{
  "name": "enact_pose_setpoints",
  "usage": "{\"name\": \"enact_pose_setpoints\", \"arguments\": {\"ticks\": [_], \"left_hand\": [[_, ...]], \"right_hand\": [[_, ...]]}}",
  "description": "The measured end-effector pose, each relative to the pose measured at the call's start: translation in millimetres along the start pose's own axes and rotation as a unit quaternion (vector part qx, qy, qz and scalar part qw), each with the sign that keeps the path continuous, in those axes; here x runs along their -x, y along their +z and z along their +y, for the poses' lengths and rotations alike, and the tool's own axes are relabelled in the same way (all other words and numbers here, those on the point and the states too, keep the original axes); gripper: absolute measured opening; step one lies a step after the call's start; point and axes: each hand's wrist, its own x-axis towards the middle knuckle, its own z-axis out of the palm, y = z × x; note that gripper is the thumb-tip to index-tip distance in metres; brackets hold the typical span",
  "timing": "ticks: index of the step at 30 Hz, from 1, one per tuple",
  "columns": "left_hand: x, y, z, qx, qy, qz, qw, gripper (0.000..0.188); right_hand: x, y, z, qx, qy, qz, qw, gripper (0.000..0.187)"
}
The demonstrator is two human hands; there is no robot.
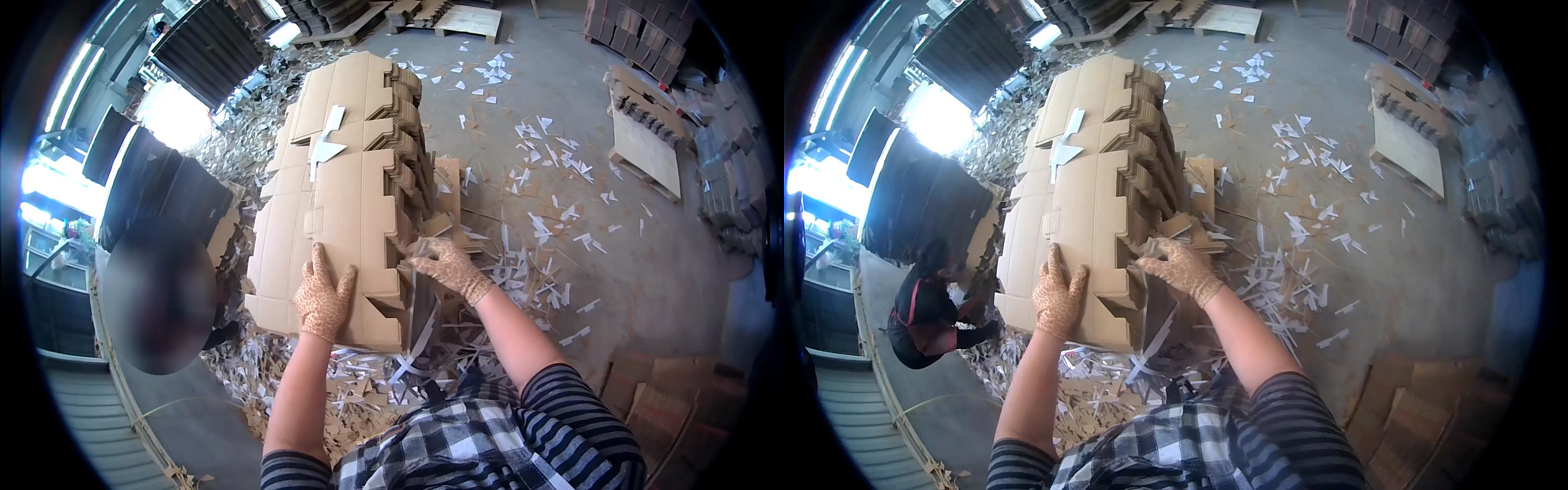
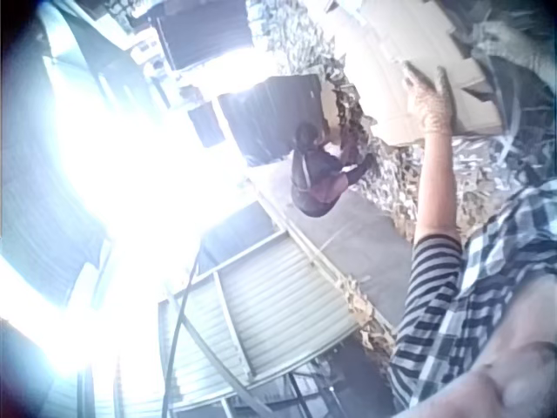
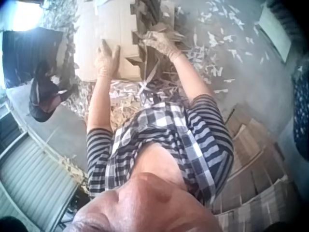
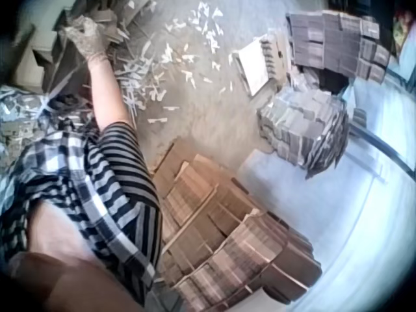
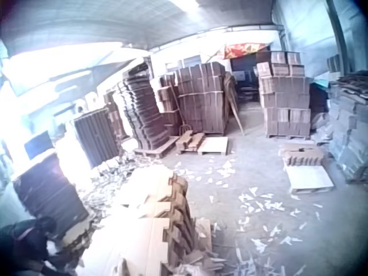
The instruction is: The person picks up flat cardboard pieces from a pile and stacks them onto a growing stack on a table. They wear gloves and handle the cardboard by hand, occasionally adjusting the stack to keep it aligned. Another person works nearby at the same table.
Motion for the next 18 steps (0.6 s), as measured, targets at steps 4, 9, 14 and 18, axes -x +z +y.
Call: {"name": "enact_pose_setpoints", "arguments": {"ticks": [4,9,14,18], "left_hand": [[10.6,-3.7,11.7,0.050,0.002,-0.014,0.999,0.082],[1.8,-17.7,8.8,0.023,-0.008,0.004,1.000,0.079],[5.0,0.1,0.2,0.020,0.016,0.031,0.999,0.082],[7.3,-5.0,13.7,0.043,0.009,0.002,0.999,0.080]], "right_hand": [[6.8,33.4,33.0,-0.170,0.020,0.108,0.979,0.020],[-6.0,71.8,34.3,-0.405,0.041,0.351,0.843,0.024],[62.6,52.8,33.0,-0.501,0.035,0.158,0.850,0.033],[77.7,50.6,-2.9,-0.369,0.060,0.132,0.918,0.040]]}}
